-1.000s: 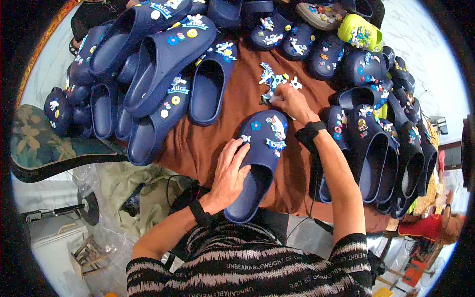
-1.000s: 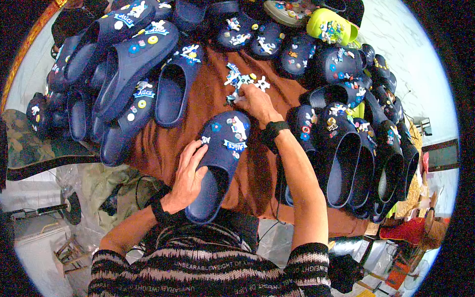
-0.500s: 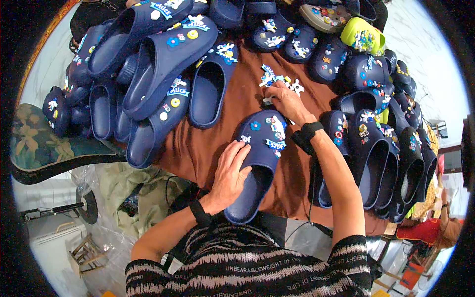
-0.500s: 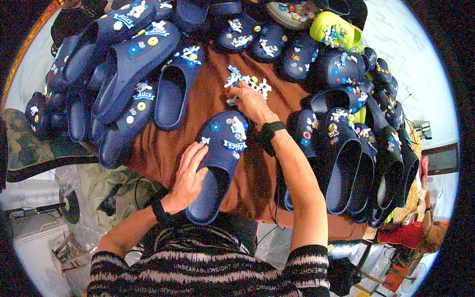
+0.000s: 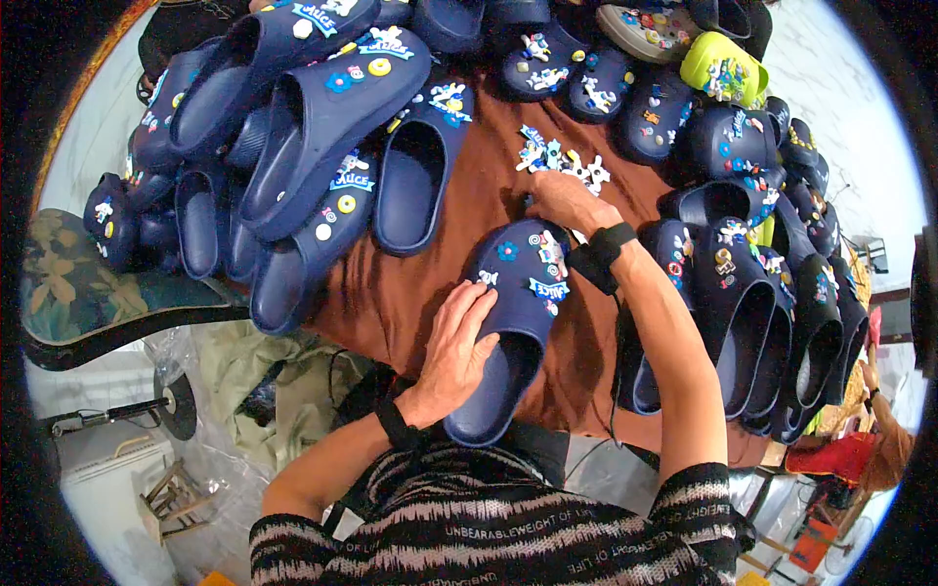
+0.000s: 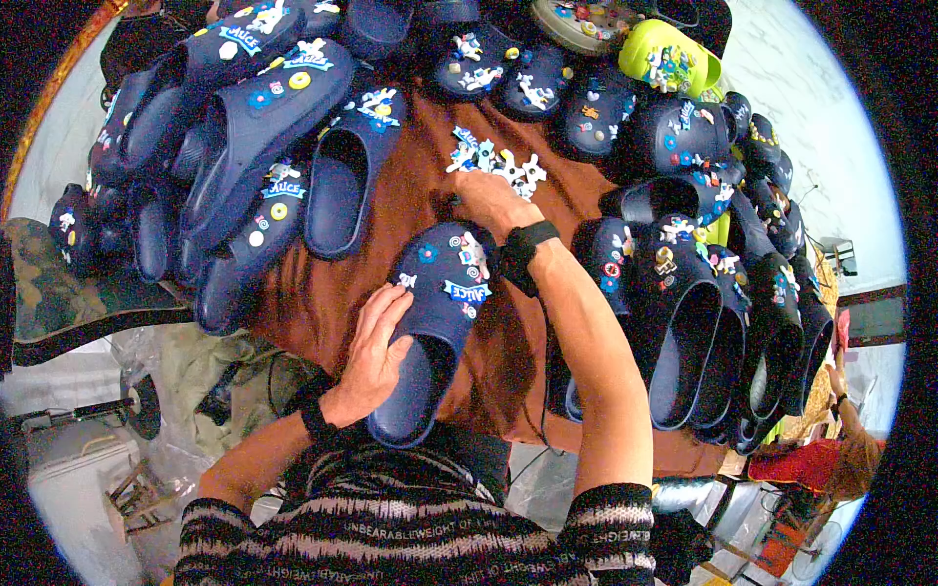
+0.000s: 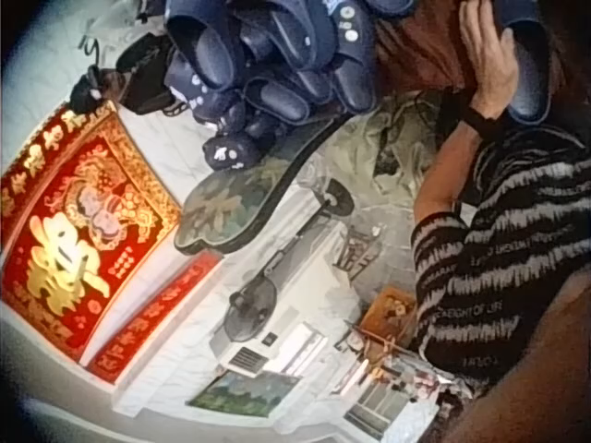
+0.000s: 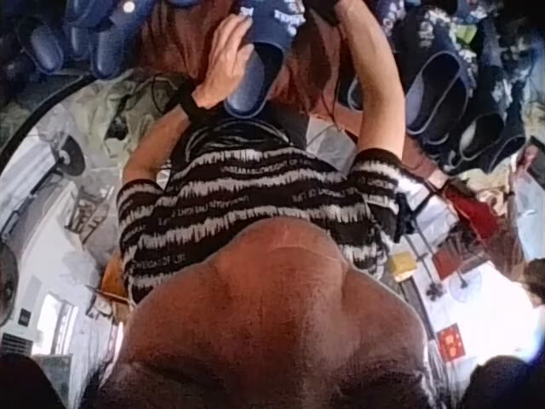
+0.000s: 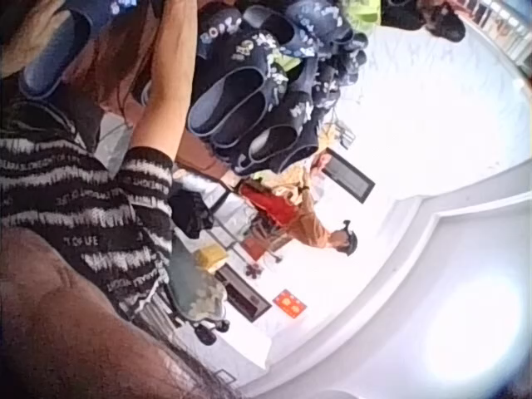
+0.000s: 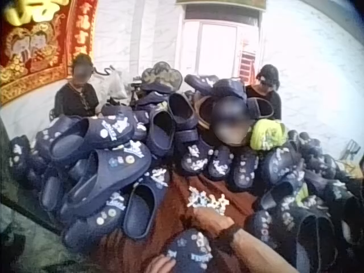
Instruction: Attaching decorative charms to the holes of blue foam clogs.
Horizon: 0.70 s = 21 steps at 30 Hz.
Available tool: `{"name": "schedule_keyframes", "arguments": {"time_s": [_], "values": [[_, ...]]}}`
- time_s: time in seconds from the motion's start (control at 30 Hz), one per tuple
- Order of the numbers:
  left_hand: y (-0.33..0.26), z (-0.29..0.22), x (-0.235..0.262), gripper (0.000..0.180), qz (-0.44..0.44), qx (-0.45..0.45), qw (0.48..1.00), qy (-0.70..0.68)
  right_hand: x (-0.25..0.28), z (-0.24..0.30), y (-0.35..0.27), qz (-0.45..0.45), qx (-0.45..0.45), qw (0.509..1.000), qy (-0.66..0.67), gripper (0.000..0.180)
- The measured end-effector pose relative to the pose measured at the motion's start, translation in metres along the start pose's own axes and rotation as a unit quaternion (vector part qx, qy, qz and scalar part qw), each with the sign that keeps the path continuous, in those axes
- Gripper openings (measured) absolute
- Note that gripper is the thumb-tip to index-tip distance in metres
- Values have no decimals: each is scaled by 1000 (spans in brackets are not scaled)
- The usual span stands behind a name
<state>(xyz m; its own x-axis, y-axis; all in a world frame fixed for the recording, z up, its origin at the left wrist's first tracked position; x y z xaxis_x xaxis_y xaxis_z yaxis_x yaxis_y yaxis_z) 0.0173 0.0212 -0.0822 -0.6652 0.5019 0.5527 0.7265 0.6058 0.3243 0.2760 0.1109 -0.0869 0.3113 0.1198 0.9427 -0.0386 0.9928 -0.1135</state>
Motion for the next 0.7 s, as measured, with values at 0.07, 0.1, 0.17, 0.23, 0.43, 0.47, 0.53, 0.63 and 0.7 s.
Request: {"name": "schedule_keyframes", "arguments": {"time_s": [0.07, 0.1, 0.17, 0.23, 0.43, 0.47, 0.53, 0.63, 0.7], "values": [[1, 0, -1, 49, -3, -6, 1000, 1, 1, 0, 1, -13, 3, 998, -61, 27], [1, 0, -1, 49, -5, -12, 1000, 1, 2, -1, 1, -13, 4, 998, -61, 27], [0, 0, 1, 49, -7, -7, 1000, 0, 2, 2, -2, -21, 7, 1000, -4, 28], [-1, 0, 2, 49, -7, -5, 1000, -4, -2, -4, -4, -26, 7, 999, 24, 28], [0, -1, 1, 49, -1, 5, 1000, -8, -2, -34, -23, -99, -164, 872, 451, 20], [0, -1, 2, 48, -5, 2, 1000, -5, -2, -34, -23, -98, -164, 872, 451, 20], [0, -1, 3, 48, -8, -2, 1000, -2, -3, -39, -25, -104, -169, 835, 513, 20], [1, -2, 2, 50, 1, 6, 1000, -10, -6, -44, -28, -94, -166, 810, 554, 19], [2, -2, 1, 51, 5, 1, 1000, -11, -9, -47, -29, -83, -166, 806, 562, 19]]}}
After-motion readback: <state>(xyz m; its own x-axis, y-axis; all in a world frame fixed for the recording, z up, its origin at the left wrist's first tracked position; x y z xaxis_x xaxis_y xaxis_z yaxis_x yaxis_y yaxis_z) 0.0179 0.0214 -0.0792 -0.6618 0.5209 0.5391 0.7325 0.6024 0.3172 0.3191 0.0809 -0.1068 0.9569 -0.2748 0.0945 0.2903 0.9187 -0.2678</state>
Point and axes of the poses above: each hand's wrist, its own y-axis towards the middle knuckle, its own x-axis out of the back of the hand, z = x × y, the point moved 5 cm from there along y, towards the middle knuckle, and after that the axes turned 1 degree about -x, right-handed, at the moved point
